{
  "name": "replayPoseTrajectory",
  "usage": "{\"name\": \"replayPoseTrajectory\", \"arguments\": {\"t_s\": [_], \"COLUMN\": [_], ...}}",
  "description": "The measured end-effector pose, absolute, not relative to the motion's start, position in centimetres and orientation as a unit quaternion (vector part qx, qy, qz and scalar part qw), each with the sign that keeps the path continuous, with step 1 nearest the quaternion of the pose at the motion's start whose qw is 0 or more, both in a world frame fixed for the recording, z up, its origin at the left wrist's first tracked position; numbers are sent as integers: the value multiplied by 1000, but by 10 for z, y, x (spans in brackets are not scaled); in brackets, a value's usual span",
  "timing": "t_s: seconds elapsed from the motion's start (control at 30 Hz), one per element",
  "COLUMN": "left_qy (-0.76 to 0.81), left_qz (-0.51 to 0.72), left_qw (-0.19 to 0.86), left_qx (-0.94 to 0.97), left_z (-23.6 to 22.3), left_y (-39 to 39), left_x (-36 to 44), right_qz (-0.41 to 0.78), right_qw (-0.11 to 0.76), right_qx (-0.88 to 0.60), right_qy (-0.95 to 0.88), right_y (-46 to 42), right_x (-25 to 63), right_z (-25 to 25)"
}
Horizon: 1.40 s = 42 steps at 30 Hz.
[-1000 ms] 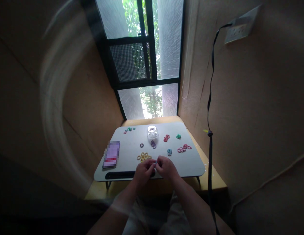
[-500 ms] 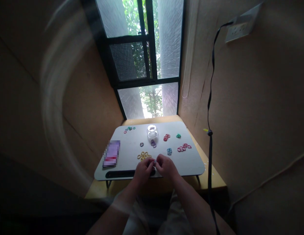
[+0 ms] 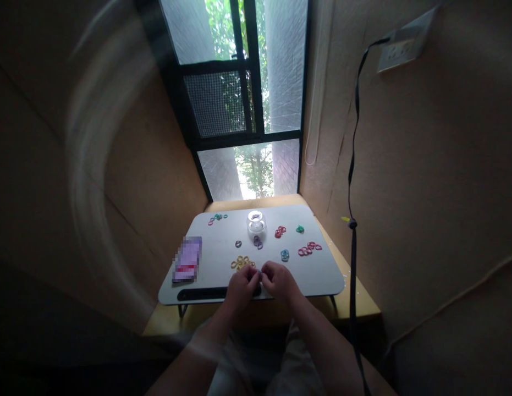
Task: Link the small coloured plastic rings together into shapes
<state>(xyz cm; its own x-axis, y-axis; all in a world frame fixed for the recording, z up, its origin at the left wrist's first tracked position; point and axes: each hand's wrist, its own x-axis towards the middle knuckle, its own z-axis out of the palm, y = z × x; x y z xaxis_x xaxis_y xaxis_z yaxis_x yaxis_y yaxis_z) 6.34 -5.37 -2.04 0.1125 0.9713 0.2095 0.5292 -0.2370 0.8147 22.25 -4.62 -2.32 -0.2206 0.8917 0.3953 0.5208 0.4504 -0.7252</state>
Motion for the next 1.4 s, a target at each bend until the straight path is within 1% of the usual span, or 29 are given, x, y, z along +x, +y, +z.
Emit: {"name": "replayPoseTrajectory", "arguments": {"t_s": [0.37, 0.63, 1.0, 1.4], "left_qy": [556, 543, 517, 525], "left_qz": [376, 381, 375, 383], "left_qw": [292, 270, 286, 290], "left_qx": [681, 698, 714, 703], "left_z": [-24, -22, -21, -20], "left_y": [-50, -54, -56, -57], "left_x": [64, 64, 61, 62], "right_qz": [219, 221, 213, 217], "right_qw": [408, 404, 403, 409], "right_qx": [-469, -476, -484, -477], "right_qy": [-752, -749, -747, -747], "right_y": [-46, -46, -46, -46], "right_x": [223, 223, 222, 222], "right_z": [-23, -24, -23, -25]}}
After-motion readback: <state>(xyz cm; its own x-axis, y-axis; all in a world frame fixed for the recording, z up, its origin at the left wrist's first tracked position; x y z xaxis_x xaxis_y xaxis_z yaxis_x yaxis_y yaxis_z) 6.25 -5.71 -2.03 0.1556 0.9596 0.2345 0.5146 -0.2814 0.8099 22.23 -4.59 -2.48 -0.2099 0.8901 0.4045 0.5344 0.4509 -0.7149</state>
